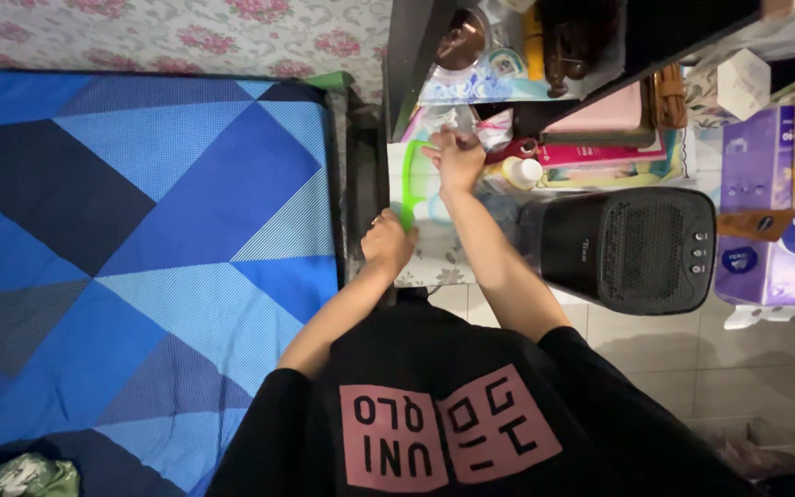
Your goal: The person organizes items on a cluttered shelf, moving a hairdryer, bottles, and a comb. They then unplug a charger, coil the cable, and place it on the shelf. Finally, they pick up a patterned cloth and a hanger from the floor and place them on a nearby bed.
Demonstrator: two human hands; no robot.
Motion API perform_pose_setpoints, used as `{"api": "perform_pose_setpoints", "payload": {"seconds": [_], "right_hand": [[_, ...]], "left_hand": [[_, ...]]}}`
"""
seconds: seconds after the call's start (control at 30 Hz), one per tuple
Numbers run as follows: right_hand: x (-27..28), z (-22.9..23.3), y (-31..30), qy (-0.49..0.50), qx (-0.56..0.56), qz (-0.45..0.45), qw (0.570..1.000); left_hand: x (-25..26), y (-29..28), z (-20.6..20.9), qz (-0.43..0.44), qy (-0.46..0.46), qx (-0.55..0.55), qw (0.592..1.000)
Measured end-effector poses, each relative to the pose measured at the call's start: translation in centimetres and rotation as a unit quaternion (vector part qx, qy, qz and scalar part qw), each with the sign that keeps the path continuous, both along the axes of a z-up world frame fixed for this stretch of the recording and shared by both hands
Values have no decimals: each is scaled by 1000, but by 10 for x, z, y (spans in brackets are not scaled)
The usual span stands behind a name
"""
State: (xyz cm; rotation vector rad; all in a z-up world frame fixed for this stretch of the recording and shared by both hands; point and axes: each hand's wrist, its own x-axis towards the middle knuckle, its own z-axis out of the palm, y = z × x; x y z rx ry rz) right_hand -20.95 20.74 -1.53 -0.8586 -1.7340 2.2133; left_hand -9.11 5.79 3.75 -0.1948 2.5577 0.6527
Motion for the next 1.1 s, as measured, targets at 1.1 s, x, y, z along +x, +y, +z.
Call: {"api": "perform_pose_setpoints", "payload": {"seconds": [1.1], "right_hand": [[242, 92, 75, -130, 103, 238, 957]], "left_hand": [[-5, -41, 45, 58, -77, 375, 922]]}}
